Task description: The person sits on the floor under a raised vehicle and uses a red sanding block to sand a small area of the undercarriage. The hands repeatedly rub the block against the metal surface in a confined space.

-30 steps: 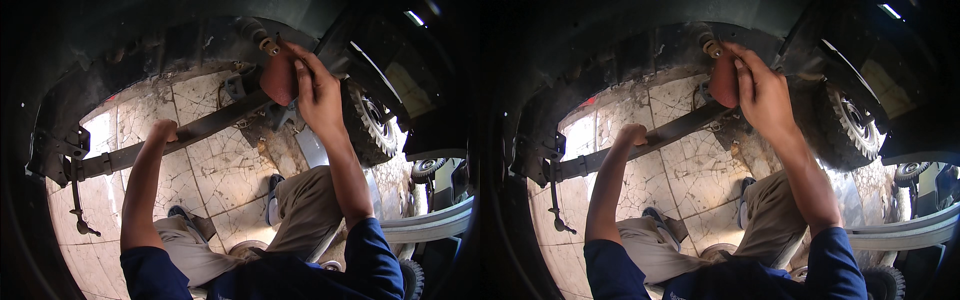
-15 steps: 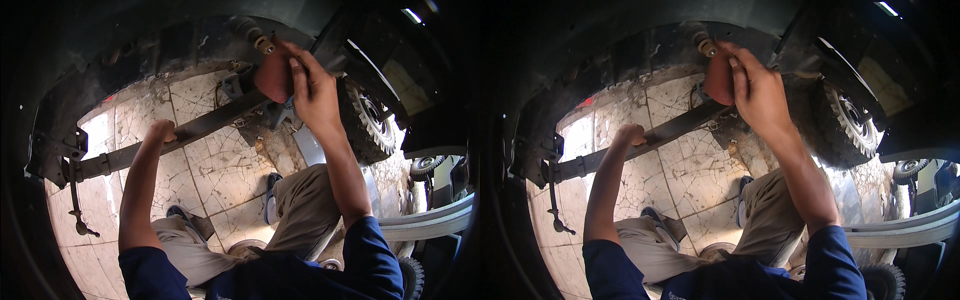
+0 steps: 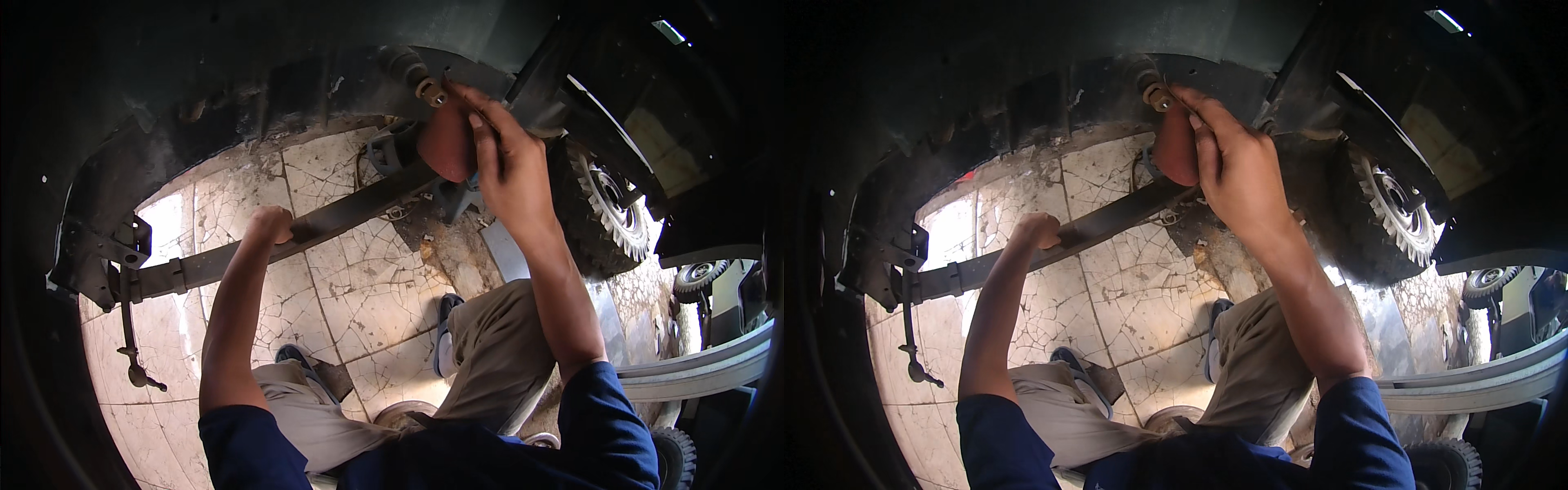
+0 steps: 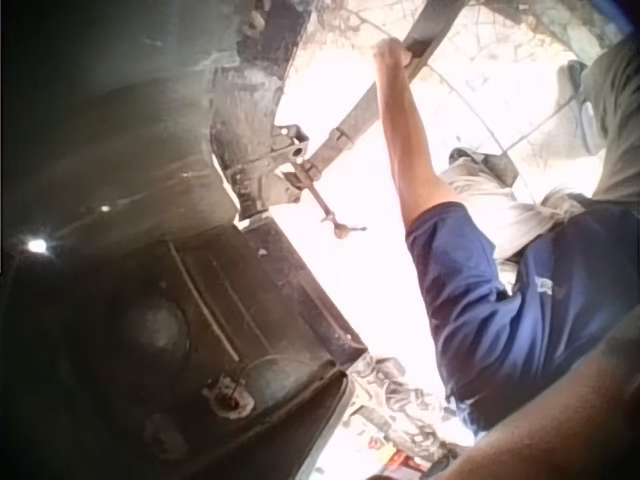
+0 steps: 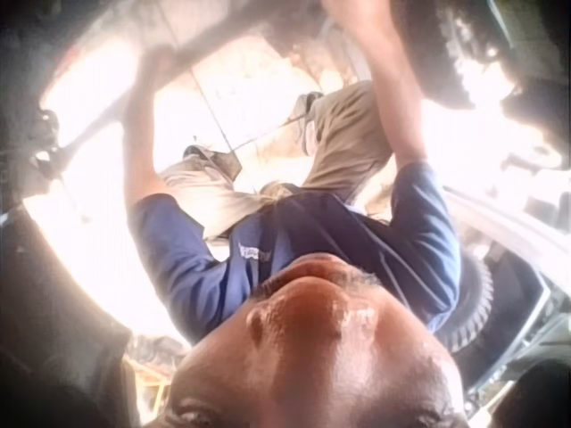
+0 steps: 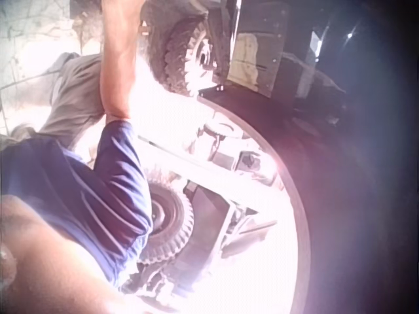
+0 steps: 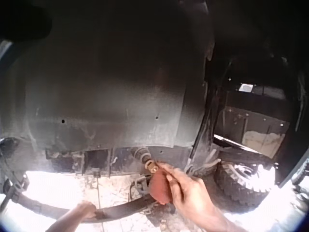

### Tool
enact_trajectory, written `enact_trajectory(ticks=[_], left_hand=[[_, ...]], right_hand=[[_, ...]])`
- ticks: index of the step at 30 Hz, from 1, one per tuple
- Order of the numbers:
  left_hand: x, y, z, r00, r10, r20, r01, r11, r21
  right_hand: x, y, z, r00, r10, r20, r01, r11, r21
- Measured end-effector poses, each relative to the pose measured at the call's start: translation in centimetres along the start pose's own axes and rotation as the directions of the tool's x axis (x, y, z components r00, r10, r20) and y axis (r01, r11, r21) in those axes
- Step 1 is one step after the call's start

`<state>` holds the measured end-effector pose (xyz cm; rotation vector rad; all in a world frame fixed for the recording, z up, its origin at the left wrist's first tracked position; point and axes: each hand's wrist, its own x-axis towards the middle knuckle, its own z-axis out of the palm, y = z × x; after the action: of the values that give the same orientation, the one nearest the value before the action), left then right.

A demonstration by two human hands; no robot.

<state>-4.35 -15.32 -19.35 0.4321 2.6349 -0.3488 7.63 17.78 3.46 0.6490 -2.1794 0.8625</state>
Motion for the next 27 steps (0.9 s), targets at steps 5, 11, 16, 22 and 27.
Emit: enact_trajectory(ticks=[5, 11, 16, 22, 27], left_hand=[[-0.1, 1.1, -1.1, 0.999, -0.012, -0.049, 0.012, 1.000, 0.001], [-3.8, 7.3, -9.5, 0.895, 0.365, -0.257, -0.441, 0.809, -0.389], [-9.7, 11.0, -15.4, 0.672, 0.275, -0.687, -0.710, 0.500, -0.495], [-11.4, 12.6, -17.6, 0.301, -0.241, -0.923, -0.882, 0.296, -0.365], [-11.5, 14.1, -18.2, 0.256, -0.232, -0.938, -0.883, 0.338, -0.325]], right_hand=[[0.2, 0.6, 0.3, 0.999, -0.009, 0.038, 0.009, 1.000, 0.005], [0.2, 0.4, 0.3, 0.999, 0.021, 0.048, -0.023, 0.998, 0.058], [0.0, 1.0, 0.6, 0.998, 0.012, 0.063, -0.018, 0.995, 0.097], [0.1, 1.2, 0.9, 0.996, 0.062, 0.060, -0.071, 0.984, 0.162], [0.2, 1.7, 0.7, 0.993, 0.101, 0.067, -0.114, 0.966, 0.232]])
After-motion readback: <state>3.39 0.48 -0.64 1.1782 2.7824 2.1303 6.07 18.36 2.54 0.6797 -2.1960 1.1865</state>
